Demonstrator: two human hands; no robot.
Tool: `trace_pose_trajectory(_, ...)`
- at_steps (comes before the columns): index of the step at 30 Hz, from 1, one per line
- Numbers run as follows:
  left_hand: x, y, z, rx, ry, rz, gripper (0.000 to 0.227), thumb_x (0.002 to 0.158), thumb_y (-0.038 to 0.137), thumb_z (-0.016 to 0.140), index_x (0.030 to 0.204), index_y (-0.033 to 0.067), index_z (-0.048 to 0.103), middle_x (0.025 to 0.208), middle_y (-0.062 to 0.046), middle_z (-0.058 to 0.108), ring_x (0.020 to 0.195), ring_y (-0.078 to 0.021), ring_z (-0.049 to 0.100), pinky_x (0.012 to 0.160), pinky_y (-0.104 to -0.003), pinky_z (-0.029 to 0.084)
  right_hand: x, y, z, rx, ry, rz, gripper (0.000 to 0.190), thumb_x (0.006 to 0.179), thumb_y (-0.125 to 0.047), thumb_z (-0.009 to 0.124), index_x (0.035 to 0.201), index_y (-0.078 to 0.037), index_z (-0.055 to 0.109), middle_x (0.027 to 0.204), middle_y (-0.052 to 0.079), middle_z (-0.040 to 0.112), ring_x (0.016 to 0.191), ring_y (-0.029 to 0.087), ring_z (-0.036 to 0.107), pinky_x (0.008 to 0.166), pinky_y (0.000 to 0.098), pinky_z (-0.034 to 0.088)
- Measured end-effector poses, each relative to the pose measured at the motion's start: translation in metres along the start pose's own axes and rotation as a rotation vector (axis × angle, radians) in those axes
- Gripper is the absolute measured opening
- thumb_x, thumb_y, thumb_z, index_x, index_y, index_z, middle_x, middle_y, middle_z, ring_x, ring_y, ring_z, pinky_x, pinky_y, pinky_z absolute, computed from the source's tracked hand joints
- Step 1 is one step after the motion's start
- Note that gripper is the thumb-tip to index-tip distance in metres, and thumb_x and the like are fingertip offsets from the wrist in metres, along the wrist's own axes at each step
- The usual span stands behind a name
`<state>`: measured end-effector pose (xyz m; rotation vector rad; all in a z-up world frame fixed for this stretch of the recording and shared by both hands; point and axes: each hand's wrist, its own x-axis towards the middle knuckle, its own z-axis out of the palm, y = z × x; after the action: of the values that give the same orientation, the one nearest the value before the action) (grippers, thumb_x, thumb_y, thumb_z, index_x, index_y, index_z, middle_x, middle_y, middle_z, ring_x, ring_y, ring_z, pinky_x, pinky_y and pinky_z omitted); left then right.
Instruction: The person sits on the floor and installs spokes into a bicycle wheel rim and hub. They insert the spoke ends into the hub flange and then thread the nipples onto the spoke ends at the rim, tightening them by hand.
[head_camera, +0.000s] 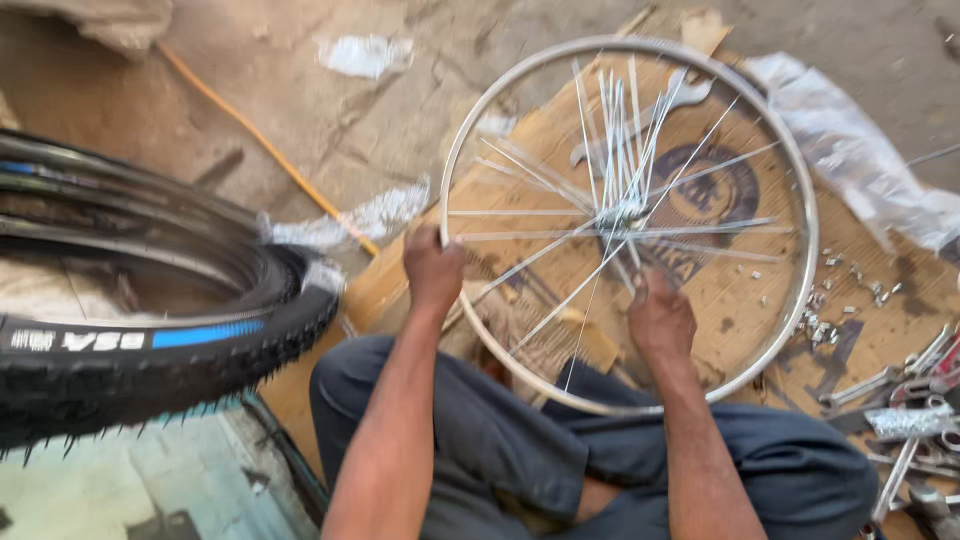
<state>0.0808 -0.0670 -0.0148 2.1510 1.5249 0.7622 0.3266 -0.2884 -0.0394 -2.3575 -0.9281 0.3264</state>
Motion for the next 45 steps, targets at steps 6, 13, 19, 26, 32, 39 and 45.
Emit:
trace_pose_trajectory(6,0.002,0.005,-0.021,-0.891,-0.148,-0.717,0.023,0.106,0.017,0.049,0.107,-0.0009,0.063,0.081,-0.013,0.069,0.062,-0.0195,0.070,0.053,-0.033,0.062,0.003,-0.008,-0.006,0.064,-0.015,0.018,0.029,0.098,-0.020,0.059,0.125,-0.014,0.069,0.102,0.025,0.072,0.095,0.049,0.067,0.083,0.0563,0.052)
trace_pose_trajectory(13,-0.007,0.014,-0.028,-0.873,-0.090,-0.687,0.019,0.102,0.009,0.054,0.110,-0.0043,0.065,0.080,-0.011,0.069,0.059,-0.0187,0.070,0.051,-0.035,0.063,-0.001,-0.020,-0.019,0.081,-0.087,0.093,0.025,0.103,-0.025,0.057,0.122,-0.015,0.069,0.099,0.022,0.073,0.094,0.046,0.068,0.082,0.0542,0.052)
trace_pose_trajectory(19,-0.004,0.030,-0.029,-0.644,-0.015,-0.647,0.019,0.098,0.001,0.056,0.109,-0.0057,0.069,0.077,-0.011,0.068,0.054,-0.0180,0.069,0.043,-0.034,0.058,0.000,-0.020,-0.022,0.078,-0.105,0.090,0.025,0.103,-0.027,0.056,0.121,-0.016,0.069,0.095,0.021,0.073,0.092,0.045,0.068,0.080,0.0541,0.052)
trace_pose_trajectory(26,-0.007,0.032,-0.034,-0.632,-0.051,-0.699,0.020,0.096,-0.002,0.054,0.111,-0.0046,0.068,0.072,-0.012,0.067,0.052,-0.0182,0.067,0.044,-0.033,0.058,0.001,-0.015,-0.018,0.064,-0.101,0.096,0.026,0.103,-0.028,0.058,0.123,-0.017,0.069,0.101,0.022,0.073,0.097,0.047,0.067,0.083,0.0545,0.052)
trace_pose_trajectory(32,-0.026,0.027,-0.015,-1.124,0.096,-0.743,0.017,0.104,0.020,0.053,0.102,0.0059,0.061,0.072,-0.004,0.062,0.051,-0.0125,0.056,0.041,-0.027,0.047,-0.001,-0.011,-0.013,0.084,-0.065,0.065,0.028,0.101,-0.026,0.059,0.125,-0.016,0.069,0.105,0.022,0.072,0.098,0.047,0.066,0.085,0.0551,0.051)
trace_pose_trajectory(39,-0.034,0.026,0.001,-1.118,0.151,-0.645,0.016,0.102,0.028,0.058,0.101,0.0115,0.058,0.075,-0.001,0.059,0.050,-0.0095,0.050,0.040,-0.026,0.042,0.002,0.000,-0.011,0.088,-0.059,0.002,0.025,0.101,-0.024,0.058,0.121,-0.012,0.068,0.105,0.022,0.071,0.098,0.048,0.065,0.084,0.0561,0.050)
trace_pose_trajectory(45,-0.029,0.027,-0.001,-1.232,0.190,-0.712,0.020,0.102,0.028,0.054,0.093,0.0109,0.054,0.072,-0.005,0.061,0.045,-0.0143,0.050,0.034,-0.029,0.038,0.007,0.007,-0.009,0.125,-0.028,-0.057,0.024,0.102,-0.025,0.058,0.120,-0.011,0.067,0.110,0.020,0.072,0.102,0.046,0.065,0.085,0.0549,0.050)
